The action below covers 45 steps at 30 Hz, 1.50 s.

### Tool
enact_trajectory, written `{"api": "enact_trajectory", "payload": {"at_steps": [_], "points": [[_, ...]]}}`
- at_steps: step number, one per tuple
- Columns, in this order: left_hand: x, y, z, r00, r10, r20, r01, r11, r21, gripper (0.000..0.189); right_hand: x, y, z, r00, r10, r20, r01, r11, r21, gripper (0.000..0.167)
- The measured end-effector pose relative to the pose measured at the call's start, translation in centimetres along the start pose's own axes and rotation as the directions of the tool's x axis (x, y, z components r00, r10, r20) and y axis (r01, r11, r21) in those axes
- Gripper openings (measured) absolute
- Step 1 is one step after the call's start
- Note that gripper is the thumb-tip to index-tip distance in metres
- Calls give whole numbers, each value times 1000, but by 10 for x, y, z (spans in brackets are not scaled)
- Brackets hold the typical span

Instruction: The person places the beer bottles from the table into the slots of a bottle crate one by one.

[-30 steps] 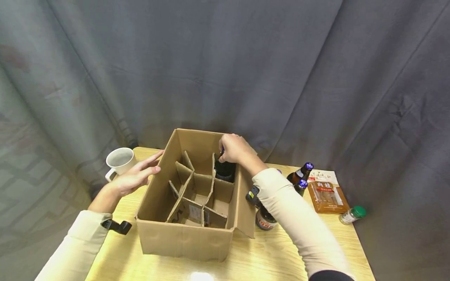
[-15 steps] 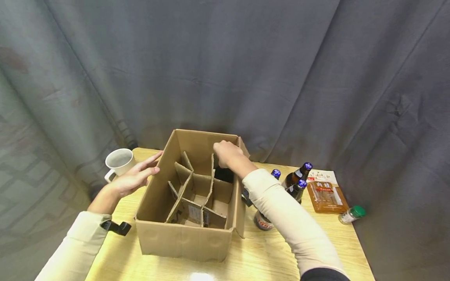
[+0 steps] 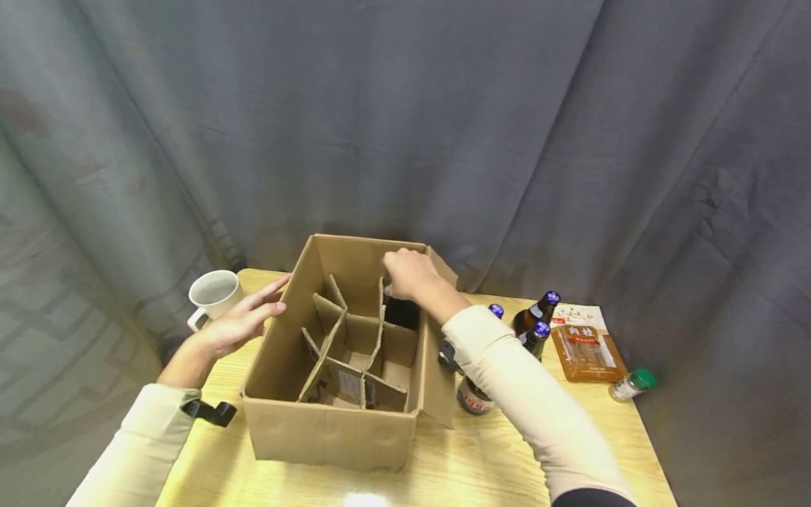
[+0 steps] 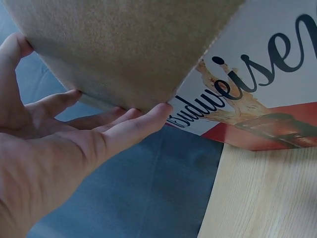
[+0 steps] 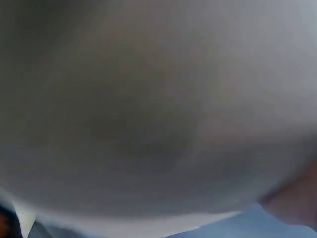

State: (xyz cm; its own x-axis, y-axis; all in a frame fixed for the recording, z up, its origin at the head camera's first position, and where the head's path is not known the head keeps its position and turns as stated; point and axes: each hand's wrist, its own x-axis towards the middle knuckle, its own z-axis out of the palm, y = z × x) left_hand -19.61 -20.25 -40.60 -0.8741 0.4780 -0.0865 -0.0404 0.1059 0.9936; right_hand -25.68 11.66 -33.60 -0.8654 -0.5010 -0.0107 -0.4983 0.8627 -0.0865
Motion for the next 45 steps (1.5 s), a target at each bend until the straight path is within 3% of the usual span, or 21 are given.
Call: {"api": "enact_trajectory", "payload": {"at_steps": [4,10,16,21,26,31,36,41,45], "points": [[1,-1,-3,1000,-9,-3,9,1000,3,67,-17,2,-22,991,-25,-132,40,994,106,40],[0,-2,-7,1000,-10,7,10,1000,6,67,-57,23,-43,951,-44,-305,131,953,274,57],[-4,-4,-9,1000,-2,4,2,1000,-3,67,-113,64,-47,925,64,-375,60,949,309,61],[-9,-3,-11,1000,-4,-4,4,1000,-4,67,-159,90,-42,910,180,-375,-55,945,321,65],[-9,-2,-15,1000,-6,-5,6,1000,5,67,-188,103,-32,907,226,-356,-102,937,334,68],[-11,-3,-16,1000,-5,-15,5,1000,0,67,-196,117,-14,906,235,-351,-117,938,326,65],[-12,-4,-17,1000,9,-27,-9,1000,-25,67,-195,131,19,921,263,-286,-157,925,346,64],[-12,-6,-17,1000,-1,-30,0,1000,-20,67,-196,142,52,936,298,-186,-198,885,421,68],[-9,-8,-15,1000,-3,-19,2,999,-46,67,-197,146,68,924,332,-191,-212,858,468,66]]}}
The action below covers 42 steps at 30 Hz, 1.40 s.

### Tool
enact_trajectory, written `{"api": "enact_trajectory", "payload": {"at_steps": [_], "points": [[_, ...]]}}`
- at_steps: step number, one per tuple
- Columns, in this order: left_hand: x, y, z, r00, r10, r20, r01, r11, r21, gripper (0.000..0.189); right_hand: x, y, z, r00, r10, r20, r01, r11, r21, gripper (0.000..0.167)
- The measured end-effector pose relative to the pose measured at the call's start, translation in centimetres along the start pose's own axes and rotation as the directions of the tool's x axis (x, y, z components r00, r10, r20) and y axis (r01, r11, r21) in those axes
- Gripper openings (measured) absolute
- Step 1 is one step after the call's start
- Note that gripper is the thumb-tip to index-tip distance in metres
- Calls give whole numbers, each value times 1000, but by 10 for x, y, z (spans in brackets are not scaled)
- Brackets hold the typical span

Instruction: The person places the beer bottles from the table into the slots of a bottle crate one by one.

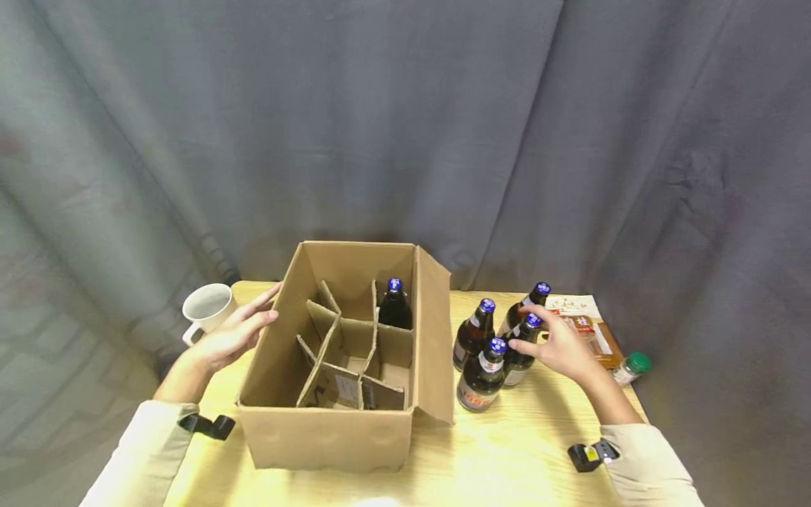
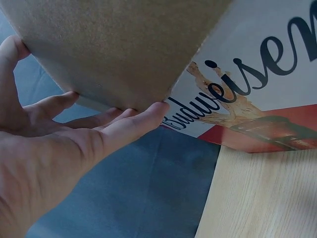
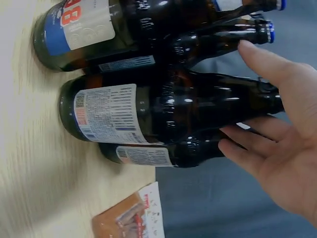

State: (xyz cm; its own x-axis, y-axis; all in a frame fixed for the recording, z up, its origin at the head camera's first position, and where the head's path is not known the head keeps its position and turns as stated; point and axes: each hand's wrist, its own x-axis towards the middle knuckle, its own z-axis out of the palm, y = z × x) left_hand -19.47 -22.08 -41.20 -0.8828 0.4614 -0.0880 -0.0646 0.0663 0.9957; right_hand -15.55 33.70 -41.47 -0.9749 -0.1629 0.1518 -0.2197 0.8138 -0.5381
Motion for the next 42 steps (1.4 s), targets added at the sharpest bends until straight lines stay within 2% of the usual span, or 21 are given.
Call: {"api": "enact_trajectory", "payload": {"at_steps": [4,11,15,19,25,30,34,38,42], "points": [[3,2,3,1000,22,10,-21,999,-43,67,-1,8,8,997,-2,-71,2,1000,-2,54],[5,6,2,1000,26,1,-26,999,-19,67,3,12,13,984,-43,-175,43,999,-9,34],[6,4,3,1000,26,10,-26,999,-32,68,1,9,7,985,-36,-169,34,999,-15,32],[5,1,4,999,31,27,-30,998,-46,68,2,-2,-11,988,-55,-141,56,998,3,30],[4,2,3,999,47,13,-46,998,-46,67,8,-34,-59,984,-69,-166,67,998,-20,29],[2,1,1,999,34,3,-34,999,-29,68,17,-68,-104,967,-67,-246,54,997,-61,28],[0,-1,0,1000,24,-1,-24,1000,-14,69,29,-98,-135,954,-57,-296,47,998,-41,26],[2,-1,0,999,36,11,-36,999,-28,69,44,-129,-156,947,-51,-318,49,999,-13,28],[4,-1,0,999,39,7,-39,999,-26,68,60,-162,-163,941,-78,-330,94,995,34,27]]}}
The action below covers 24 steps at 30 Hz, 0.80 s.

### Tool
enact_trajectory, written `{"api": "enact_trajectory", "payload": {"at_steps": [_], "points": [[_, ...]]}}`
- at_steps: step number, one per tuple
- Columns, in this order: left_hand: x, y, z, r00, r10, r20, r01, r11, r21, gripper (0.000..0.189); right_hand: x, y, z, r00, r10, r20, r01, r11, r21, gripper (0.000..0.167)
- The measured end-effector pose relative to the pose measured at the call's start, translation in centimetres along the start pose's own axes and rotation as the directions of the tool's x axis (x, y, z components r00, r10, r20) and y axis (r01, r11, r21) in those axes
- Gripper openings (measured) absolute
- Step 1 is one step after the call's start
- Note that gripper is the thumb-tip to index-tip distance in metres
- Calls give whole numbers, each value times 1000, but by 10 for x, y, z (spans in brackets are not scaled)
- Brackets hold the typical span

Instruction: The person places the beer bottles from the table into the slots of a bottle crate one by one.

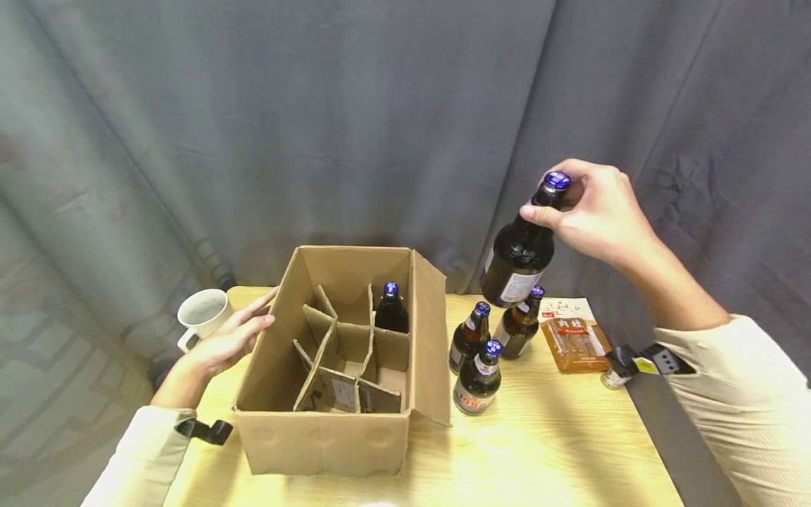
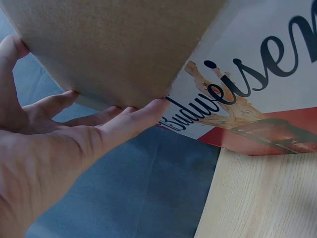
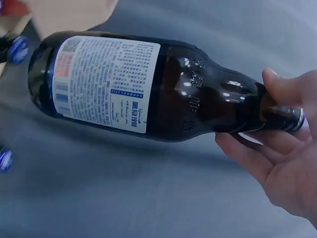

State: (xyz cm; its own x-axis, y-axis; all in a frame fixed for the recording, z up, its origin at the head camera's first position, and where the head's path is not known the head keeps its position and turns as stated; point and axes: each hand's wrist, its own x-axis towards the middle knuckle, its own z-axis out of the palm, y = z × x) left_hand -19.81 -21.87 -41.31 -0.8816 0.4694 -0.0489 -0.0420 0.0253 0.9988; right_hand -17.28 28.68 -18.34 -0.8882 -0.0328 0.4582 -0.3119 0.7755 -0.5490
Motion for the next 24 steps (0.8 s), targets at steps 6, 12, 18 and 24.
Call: {"api": "enact_trajectory", "payload": {"at_steps": [6,12,18,24], "points": [[3,0,3,1000,6,6,-6,999,-31,68,14,-46,27,998,-58,24,54,988,148,25],[7,-1,7,1000,17,2,-16,999,-34,68,16,-81,58,987,-132,94,109,968,225,25],[10,1,12,1000,-11,-1,11,1000,-9,68,7,-93,80,958,-216,191,167,955,245,24],[12,4,18,1000,-2,-1,2,1000,23,67,-14,-86,102,939,-208,275,142,960,242,24]]}}
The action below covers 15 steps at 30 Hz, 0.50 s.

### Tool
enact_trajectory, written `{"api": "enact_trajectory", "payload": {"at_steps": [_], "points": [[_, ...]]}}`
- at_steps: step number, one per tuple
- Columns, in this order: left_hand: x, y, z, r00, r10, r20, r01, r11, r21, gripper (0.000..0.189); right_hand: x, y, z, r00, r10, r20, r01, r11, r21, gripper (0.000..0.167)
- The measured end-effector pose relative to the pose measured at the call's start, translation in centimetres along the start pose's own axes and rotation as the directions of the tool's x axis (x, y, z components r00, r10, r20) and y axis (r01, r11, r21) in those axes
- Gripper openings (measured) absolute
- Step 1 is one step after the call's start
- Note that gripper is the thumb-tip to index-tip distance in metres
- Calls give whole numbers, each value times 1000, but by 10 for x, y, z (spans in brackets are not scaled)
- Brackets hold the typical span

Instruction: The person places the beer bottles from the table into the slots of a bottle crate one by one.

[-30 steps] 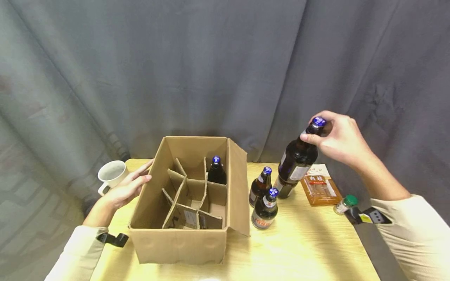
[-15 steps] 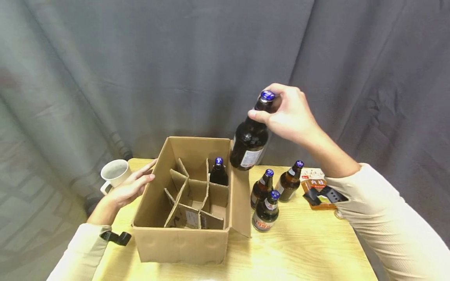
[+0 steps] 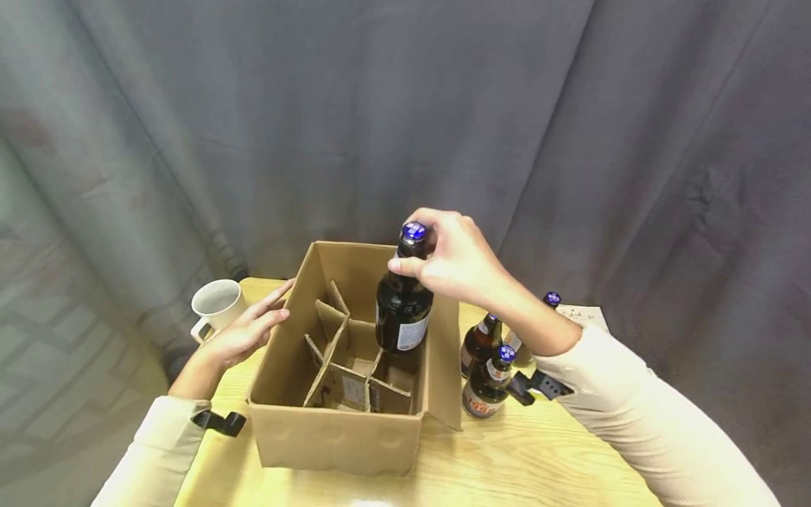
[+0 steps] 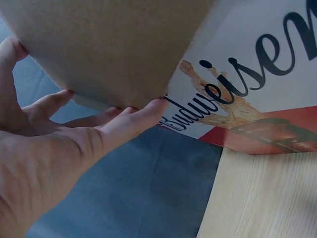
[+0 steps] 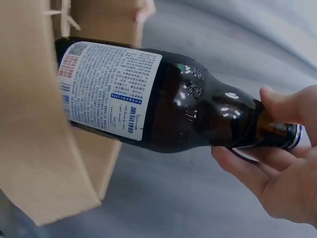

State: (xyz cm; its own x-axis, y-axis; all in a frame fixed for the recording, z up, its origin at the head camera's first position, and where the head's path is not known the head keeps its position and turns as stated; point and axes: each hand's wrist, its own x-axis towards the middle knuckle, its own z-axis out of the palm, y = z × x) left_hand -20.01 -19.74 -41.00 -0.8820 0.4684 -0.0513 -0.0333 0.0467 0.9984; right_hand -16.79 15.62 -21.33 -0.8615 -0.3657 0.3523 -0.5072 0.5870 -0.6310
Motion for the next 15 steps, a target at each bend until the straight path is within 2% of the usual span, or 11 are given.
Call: {"api": "enact_trajectory", "payload": {"at_steps": [7,15], "points": [[-1,1,3,1000,30,7,-30,999,10,65,-12,20,28,995,78,69,-76,997,-27,26],[-4,0,4,1000,28,2,-28,1000,0,65,-21,42,55,992,39,117,-27,995,-98,31]]}}
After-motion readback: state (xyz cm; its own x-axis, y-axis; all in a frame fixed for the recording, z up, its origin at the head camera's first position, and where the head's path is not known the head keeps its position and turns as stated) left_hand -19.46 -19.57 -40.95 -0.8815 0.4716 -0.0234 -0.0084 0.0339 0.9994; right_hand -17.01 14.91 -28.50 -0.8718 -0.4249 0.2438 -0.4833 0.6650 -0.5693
